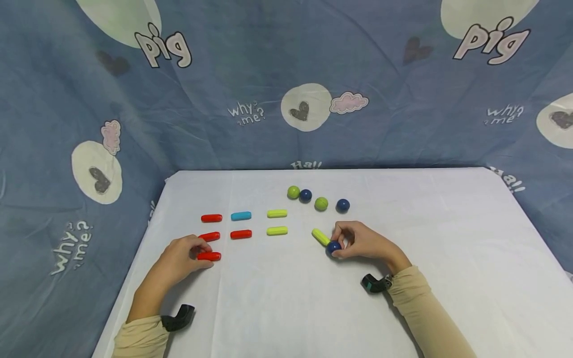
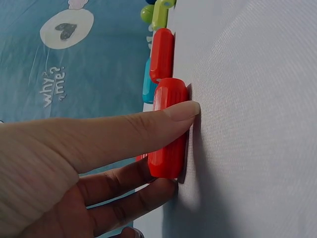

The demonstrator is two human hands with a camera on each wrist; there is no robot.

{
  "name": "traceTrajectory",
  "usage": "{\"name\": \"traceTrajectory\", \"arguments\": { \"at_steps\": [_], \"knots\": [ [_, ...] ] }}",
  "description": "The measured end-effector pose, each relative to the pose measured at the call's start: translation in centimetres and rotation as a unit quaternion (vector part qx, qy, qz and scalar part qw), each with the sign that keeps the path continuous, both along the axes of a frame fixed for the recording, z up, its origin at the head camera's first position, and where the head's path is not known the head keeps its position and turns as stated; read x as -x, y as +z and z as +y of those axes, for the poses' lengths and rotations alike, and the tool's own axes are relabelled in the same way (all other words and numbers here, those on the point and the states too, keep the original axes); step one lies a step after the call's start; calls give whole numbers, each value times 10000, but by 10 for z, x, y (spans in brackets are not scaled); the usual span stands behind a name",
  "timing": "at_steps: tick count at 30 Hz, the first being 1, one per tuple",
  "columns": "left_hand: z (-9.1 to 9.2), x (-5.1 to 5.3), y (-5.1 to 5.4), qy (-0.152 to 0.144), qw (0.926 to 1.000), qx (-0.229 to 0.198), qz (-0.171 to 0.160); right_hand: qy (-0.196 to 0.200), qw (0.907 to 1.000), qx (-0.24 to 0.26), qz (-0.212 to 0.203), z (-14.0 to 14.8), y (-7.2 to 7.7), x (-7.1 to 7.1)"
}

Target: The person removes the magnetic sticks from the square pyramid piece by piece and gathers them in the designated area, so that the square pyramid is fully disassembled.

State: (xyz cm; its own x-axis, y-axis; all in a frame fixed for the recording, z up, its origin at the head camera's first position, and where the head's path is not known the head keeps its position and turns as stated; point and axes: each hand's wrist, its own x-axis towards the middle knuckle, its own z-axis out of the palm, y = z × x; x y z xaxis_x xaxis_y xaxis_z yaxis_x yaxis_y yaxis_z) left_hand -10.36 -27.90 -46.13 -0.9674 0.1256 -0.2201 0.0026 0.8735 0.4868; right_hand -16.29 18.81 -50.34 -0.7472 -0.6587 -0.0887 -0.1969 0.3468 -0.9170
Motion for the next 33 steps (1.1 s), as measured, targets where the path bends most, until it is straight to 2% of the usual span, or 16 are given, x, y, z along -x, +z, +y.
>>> {"name": "traceTrajectory", "arguments": {
  "at_steps": [9, 16, 20, 22, 25, 29, 33],
  "knots": [
    [2, 0, 3, -39, 9999, 14, 106, 26, 10000, 17, 85, 0, 1, 1],
    [4, -1, 12, -153, 9980, 30, 615, 138, 9999, 26, 45, -1, 0, 3],
    [11, -4, 18, -318, 9947, -198, 961, 267, 9991, 175, 268, 1, -2, 4],
    [19, -5, 18, -429, 9924, -331, 1109, 339, 9980, 292, 448, 2, -3, 5],
    [38, -6, 15, -616, 9900, -502, 1162, 429, 9955, 476, 700, 3, -5, 6],
    [72, -7, 7, -919, 9881, -708, 1006, 455, 9941, 533, 825, 3, -6, 6],
    [109, -5, 1, -1198, 9859, -842, 816, 348, 9963, 363, 697, 2, -5, 4]
  ]
}}
